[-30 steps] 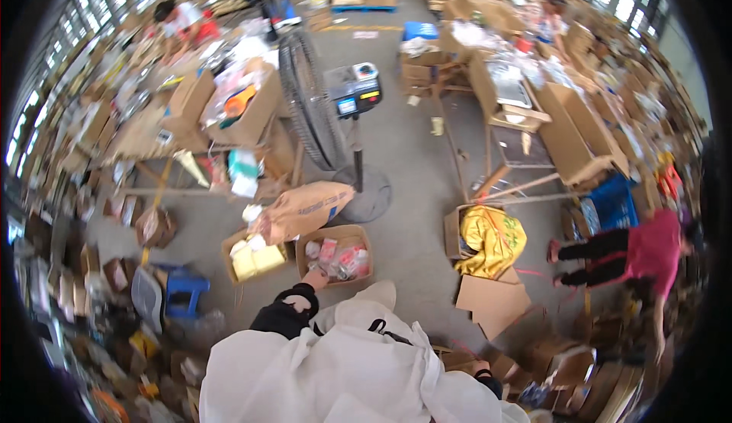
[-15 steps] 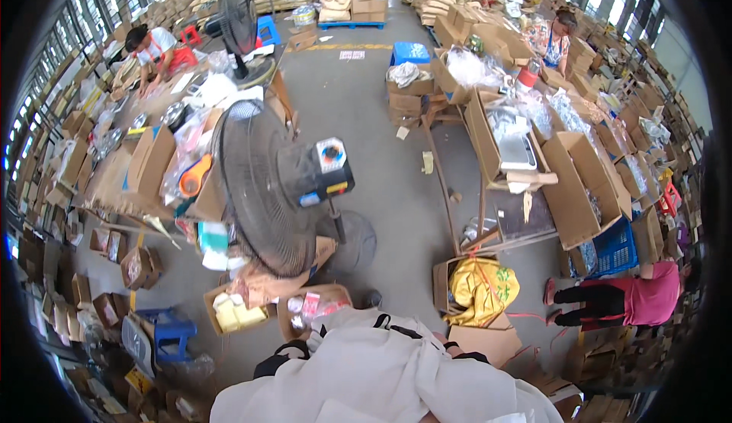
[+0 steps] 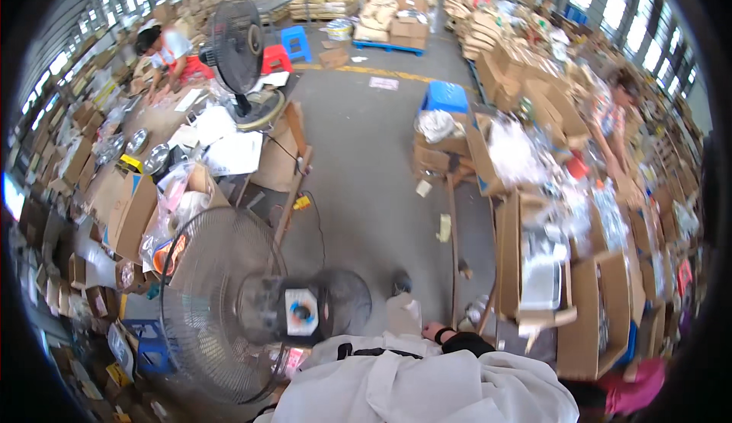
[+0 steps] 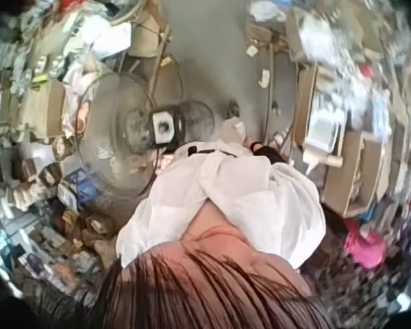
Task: The person sorts small metal fasteners on a workbench, gathering them into piles and transferring them into metal bowls. They also handle small plastic bags and a digital scale, then walk to a storage area to inspect fasteners from a large sack.
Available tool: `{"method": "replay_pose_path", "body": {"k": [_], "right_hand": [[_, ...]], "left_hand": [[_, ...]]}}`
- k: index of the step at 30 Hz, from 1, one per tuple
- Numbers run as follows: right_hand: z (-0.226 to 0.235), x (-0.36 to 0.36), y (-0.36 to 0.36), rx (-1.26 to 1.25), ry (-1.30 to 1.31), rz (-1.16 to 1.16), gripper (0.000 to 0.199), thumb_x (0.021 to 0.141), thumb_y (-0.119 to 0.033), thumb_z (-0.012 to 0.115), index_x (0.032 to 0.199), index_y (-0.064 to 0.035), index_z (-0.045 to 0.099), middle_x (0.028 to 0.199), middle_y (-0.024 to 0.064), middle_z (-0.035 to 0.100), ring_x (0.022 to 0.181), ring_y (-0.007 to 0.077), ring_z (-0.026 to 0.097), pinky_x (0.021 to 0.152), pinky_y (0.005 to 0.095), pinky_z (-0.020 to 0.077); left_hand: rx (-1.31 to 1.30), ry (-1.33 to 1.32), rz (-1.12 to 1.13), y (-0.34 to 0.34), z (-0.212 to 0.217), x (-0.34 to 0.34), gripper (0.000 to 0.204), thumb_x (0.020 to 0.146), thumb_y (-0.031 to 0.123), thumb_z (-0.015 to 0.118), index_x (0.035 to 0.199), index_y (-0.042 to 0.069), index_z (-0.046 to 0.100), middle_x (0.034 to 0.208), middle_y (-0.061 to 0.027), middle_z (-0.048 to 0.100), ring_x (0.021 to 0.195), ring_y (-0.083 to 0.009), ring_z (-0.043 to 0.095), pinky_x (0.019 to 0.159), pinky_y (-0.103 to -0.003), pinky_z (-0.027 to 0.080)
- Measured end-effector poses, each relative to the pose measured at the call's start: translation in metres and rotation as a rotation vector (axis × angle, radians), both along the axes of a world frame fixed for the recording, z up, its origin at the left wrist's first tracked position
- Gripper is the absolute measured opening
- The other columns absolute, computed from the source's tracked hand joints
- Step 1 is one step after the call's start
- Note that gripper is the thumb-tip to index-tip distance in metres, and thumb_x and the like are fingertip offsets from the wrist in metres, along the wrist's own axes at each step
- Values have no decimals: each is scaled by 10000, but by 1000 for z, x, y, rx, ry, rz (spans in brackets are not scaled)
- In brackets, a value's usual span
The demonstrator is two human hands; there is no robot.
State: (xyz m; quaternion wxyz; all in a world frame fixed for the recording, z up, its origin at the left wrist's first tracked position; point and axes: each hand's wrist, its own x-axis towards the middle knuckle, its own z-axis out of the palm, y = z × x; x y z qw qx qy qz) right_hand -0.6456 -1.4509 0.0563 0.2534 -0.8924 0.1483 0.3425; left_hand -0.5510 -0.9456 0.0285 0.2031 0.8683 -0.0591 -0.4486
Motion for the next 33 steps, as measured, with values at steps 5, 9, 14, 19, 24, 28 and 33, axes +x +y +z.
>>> {"method": "replay_pose_path", "body": {"k": [5, 9, 14, 19, 24, 28, 33], "right_hand": [[13, 195, -93, -7, -68, 248, 225, 800, -244, 543, 901, -108, 690, 927, 162, 669, 839, 338, 636, 776, 430, 500], [73, 374, -169, 120, -284, 126, 171, 806, -160, 520, 829, -87, 673, 815, 151, 666, 752, 301, 648, 730, 391, 508], [47, 526, -251, 36, -150, -89, 150, 751, -128, 549, 803, -131, 690, 844, 127, 676, 861, 293, 641, 779, 386, 505], [45, 600, -250, 217, -190, 341, 178, 787, -163, 529, 861, -154, 690, 884, 111, 671, 891, 289, 627, 797, 388, 496], [39, 656, -306, 200, -57, 220, 219, 786, -230, 560, 917, -102, 680, 920, 145, 667, 898, 344, 614, 783, 416, 483], [26, 684, -411, -19, 14, 3, 210, 773, -202, 553, 871, -100, 707, 878, 159, 669, 858, 329, 632, 785, 397, 499], [36, 797, -495, 51, -315, -730, 180, 762, -143, 533, 784, -86, 703, 791, 145, 674, 801, 306, 644, 743, 372, 504]], "left_hand": [[0, -61, 167, -93, 10, 124, 290, 792, 350, 563, 836, 86, 676, 785, -136, 663, 742, -294, 637, 682, -412, 504], [-171, -199, 388, -173, 46, 235, 293, 792, 355, 565, 846, 90, 677, 797, -137, 666, 758, -303, 639, 695, -417, 506], [-275, -247, 617, -238, 65, 325, 297, 792, 361, 568, 859, 94, 679, 811, -137, 670, 779, -315, 641, 711, -424, 509], [-65, -107, 494, -260, 19, 379, 301, 792, 367, 570, 872, 99, 680, 826, -138, 674, 800, -326, 643, 727, -430, 512], [108, 14, 235, -285, -13, 525, 306, 792, 374, 573, 885, 103, 682, 840, -139, 678, 821, -337, 644, 742, -437, 515], [147, -252, 52, -314, -39, 772, 310, 792, 379, 575, 895, 107, 683, 852, -140, 682, 837, -347, 646, 755, -442, 517], [-37, -507, 329, -375, 26, 1115, 258, 800, 255, 559, 872, 40, 684, 834, -153, 681, 798, -295, 659, 732, -392, 517]]}}
